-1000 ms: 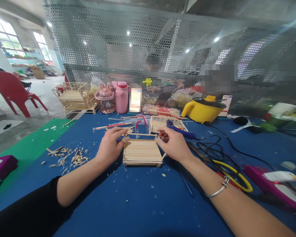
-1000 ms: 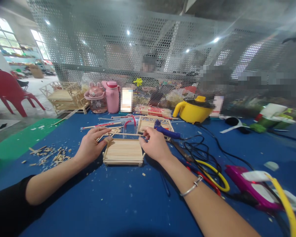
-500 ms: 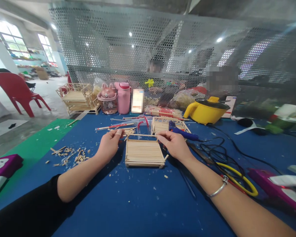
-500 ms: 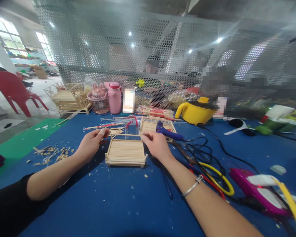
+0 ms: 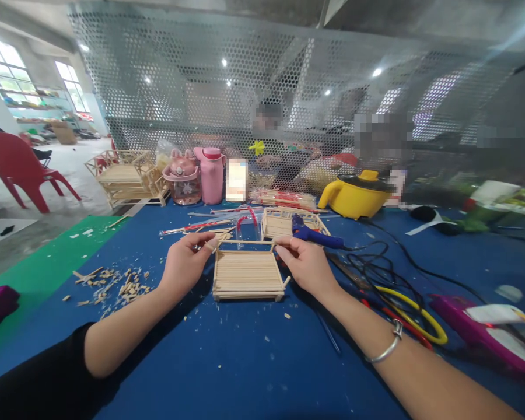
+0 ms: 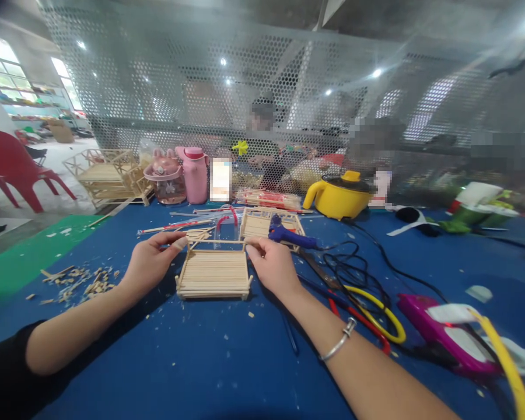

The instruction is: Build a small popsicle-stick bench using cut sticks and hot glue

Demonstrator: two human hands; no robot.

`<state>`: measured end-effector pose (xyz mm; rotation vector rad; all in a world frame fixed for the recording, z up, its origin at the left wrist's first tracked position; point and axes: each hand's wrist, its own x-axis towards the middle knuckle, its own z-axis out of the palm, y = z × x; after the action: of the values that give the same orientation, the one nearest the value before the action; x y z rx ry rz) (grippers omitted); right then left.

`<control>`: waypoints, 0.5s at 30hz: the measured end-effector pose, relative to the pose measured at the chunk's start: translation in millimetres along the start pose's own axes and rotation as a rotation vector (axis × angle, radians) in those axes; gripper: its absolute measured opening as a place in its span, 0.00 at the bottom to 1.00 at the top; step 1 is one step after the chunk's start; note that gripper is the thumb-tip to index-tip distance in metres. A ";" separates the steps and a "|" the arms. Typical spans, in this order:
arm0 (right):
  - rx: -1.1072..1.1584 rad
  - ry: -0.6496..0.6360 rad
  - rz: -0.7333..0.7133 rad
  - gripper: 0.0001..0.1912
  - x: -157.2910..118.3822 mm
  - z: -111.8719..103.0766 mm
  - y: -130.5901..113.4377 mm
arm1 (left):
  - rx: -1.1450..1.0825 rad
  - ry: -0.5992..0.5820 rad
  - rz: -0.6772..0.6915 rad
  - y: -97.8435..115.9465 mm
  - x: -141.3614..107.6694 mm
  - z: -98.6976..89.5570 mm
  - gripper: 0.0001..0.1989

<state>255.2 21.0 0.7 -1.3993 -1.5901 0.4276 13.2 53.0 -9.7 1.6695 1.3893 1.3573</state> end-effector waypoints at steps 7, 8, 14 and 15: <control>-0.032 -0.020 0.000 0.10 1.6 1.4 -0.6 | 0.090 0.008 0.080 1.8 -1.6 2.5 0.12; -0.035 -0.020 -0.003 0.10 1.5 1.9 0.2 | 0.096 0.011 0.084 2.0 -1.7 2.6 0.12; -0.065 0.007 -0.052 0.17 -0.1 4.1 3.4 | 0.106 0.017 0.102 3.2 -2.4 2.7 0.11; -0.076 0.013 -0.064 0.17 -0.4 4.0 3.1 | 0.107 0.016 0.105 3.0 -2.3 2.8 0.11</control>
<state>253.7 22.8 -3.8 -1.4015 -1.6503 0.3226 17.0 50.4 -8.8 1.8280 1.4237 1.3780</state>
